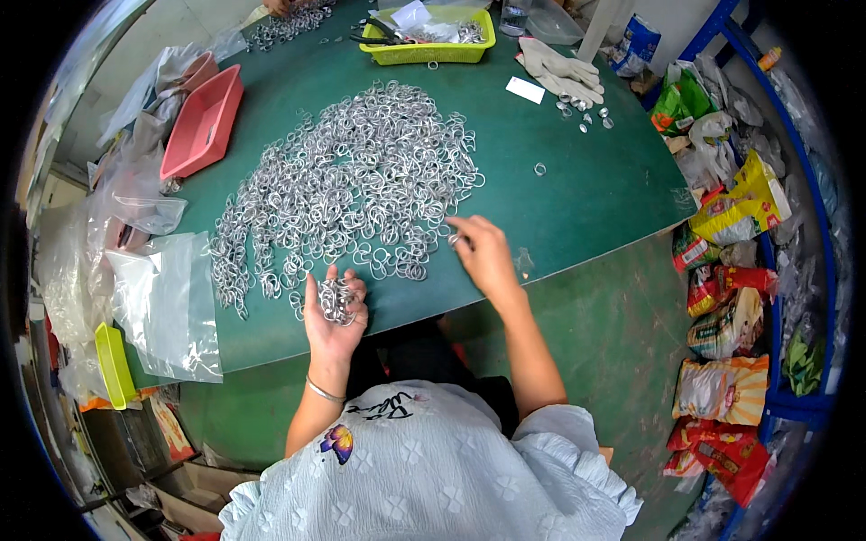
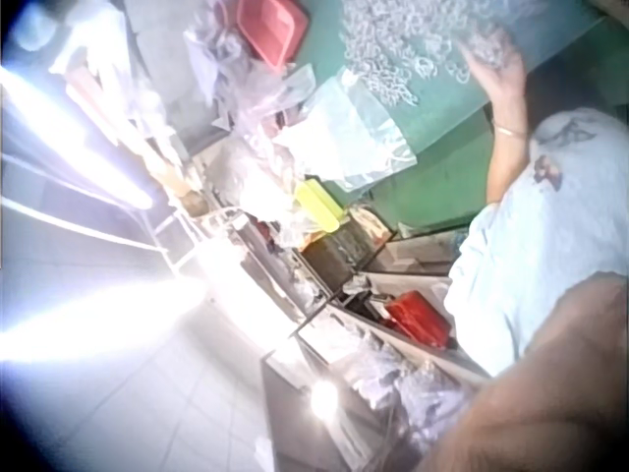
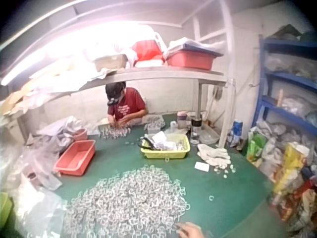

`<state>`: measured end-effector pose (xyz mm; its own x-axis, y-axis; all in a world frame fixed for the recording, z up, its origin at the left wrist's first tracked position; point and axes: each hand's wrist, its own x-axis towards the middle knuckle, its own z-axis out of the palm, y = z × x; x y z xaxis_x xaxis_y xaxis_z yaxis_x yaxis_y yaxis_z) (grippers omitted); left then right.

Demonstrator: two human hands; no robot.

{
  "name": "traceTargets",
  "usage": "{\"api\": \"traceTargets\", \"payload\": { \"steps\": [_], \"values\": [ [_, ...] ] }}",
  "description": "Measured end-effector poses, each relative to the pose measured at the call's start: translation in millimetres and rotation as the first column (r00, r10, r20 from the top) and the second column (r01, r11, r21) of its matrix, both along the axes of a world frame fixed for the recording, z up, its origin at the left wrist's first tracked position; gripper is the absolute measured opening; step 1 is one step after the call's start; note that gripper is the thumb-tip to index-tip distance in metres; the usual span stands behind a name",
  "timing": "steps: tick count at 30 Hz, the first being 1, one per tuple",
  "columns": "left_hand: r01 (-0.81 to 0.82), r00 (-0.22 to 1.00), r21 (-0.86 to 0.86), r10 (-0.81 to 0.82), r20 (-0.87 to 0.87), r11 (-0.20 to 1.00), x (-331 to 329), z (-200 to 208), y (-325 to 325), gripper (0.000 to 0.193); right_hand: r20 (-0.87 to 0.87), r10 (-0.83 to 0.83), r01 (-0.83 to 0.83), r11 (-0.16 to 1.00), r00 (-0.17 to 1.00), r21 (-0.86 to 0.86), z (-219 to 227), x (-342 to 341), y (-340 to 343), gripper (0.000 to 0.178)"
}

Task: The person sorts through a large pile of small metal rings on a green work table by hand, picking up individual rings, inspecting them, and placing selected ones into a small pile.

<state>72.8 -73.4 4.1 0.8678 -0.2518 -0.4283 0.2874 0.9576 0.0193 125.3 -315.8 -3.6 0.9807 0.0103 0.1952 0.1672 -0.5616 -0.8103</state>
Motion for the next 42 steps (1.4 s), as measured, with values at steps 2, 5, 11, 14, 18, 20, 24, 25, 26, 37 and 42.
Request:
{"api": "traceTargets", "payload": {
  "steps": [2,5,11,14,18,20,24,25,26,37,42],
  "values": [
    [0.027,0.999,-0.084,-0.025,0.021,0.996,-1,-4,2,0.029,0.21,0.046,-0.002,0.979,0.977,-0.204,-6,1,5,0.017],
    [-0.042,0.998,-0.118,0.036,-0.051,0.992,-4,8,-5,0.031,0.02,-0.125,0.122,0.987,0.992,0.103,-1,4,-3,0.009],
    [0.006,0.999,-0.2,0.004,0.049,0.98,-5,22,-11,0.044,0.313,-0.38,0.413,0.91,0.87,-0.043,-12,23,-81,0.008],
    [0.039,0.995,-0.164,-0.023,0.095,0.986,-6,26,-13,0.046,0.399,-0.429,0.534,0.82,0.811,-0.204,-9,40,-131,0.01],
    [0.038,0.994,-0.206,-0.016,0.112,0.978,-8,33,-15,0.046,0.133,-0.502,0.509,0.761,0.855,-0.402,-11,50,-176,0.023],
    [0.037,0.989,-0.19,-0.009,0.147,0.981,-10,36,-14,0.047,0.137,-0.419,0.429,0.761,0.898,-0.487,-2,46,-175,0.028],
    [-0.005,0.986,-0.147,0.03,0.167,0.989,-11,33,-14,0.049,0.204,-0.266,0.311,0.921,0.942,-0.236,44,21,-82,0.022],
    [-0.008,0.983,-0.126,0.031,0.182,0.992,-11,33,-15,0.049,0.154,-0.181,0.196,0.976,0.971,-0.092,54,12,-46,0.02],
    [-0.005,0.98,-0.107,0.026,0.199,0.994,-10,32,-16,0.05,0.097,-0.053,0.037,0.986,0.994,0.162,50,3,-17,0.019],
    [-0.009,0.988,0.207,-0.023,0.153,0.978,18,12,18,0.047,0.274,0.32,-0.341,0.939,0.907,0.033,13,9,113,0.01],
    [-0.005,0.979,0.176,-0.031,0.201,0.984,23,11,45,0.048,-0.132,0.208,-0.096,0.811,0.969,0.577,-10,21,121,0.01]
  ]
}}
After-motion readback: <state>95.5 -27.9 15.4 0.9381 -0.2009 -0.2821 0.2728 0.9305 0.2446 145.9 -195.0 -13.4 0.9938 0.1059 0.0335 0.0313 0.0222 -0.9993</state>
